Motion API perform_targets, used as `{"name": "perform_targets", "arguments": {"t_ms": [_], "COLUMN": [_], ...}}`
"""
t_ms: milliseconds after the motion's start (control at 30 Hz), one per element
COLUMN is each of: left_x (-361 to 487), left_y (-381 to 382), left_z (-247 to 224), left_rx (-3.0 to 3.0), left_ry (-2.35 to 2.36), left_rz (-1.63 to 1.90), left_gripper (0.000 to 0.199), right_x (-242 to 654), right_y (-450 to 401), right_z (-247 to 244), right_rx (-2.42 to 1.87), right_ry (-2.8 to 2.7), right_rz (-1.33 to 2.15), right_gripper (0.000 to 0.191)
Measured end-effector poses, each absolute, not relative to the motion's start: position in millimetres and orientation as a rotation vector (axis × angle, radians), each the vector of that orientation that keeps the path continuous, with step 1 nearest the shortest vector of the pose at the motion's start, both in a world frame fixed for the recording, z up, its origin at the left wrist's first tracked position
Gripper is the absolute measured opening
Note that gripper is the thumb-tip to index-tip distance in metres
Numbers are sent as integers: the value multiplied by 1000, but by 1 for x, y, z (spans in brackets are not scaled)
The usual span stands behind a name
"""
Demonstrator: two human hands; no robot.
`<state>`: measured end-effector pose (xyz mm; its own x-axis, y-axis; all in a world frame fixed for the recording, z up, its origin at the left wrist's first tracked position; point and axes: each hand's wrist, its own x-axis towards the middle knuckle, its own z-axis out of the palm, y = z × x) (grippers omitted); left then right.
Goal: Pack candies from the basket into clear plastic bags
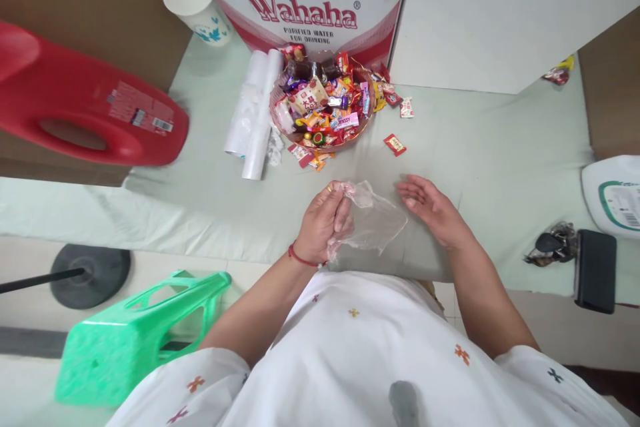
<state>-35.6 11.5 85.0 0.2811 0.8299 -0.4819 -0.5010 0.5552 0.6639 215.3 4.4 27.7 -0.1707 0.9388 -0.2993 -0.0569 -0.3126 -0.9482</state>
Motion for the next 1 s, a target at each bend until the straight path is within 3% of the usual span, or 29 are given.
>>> {"name": "perform_targets", "arguments": {"t_ms": [167, 300, 367, 500, 600, 833, 1000], "left_x": [-39, -43, -45, -47, -49, -62, -53], "left_y": [-2, -4, -2, -1, -4, -15, 13], "left_z": [102, 105, 100, 77, 49, 20, 12], "left_rx": [464, 459, 424, 370, 466, 1580, 1852], "left_ry": [779, 818, 884, 1085, 1337, 1928, 2024], "left_rz": [933, 973, 1003, 1074, 1042, 1023, 866], "left_gripper": [30, 30, 31, 35, 37, 55, 61], "right_x": [196, 180, 176, 177, 178, 179, 177], "right_y": [42, 47, 47, 46, 44, 37, 34], "right_z": [27, 31, 31, 26, 22, 18, 16], "right_rx": [-996, -952, -1003, -1229, -1428, -1662, -1698], "right_ry": [-1305, -1233, -1047, -697, -737, -1081, -1198], "right_rz": [1890, 2012, 1932, 1671, 1451, 1229, 1174], "right_gripper": [80, 41, 34, 44, 43, 29, 29]}}
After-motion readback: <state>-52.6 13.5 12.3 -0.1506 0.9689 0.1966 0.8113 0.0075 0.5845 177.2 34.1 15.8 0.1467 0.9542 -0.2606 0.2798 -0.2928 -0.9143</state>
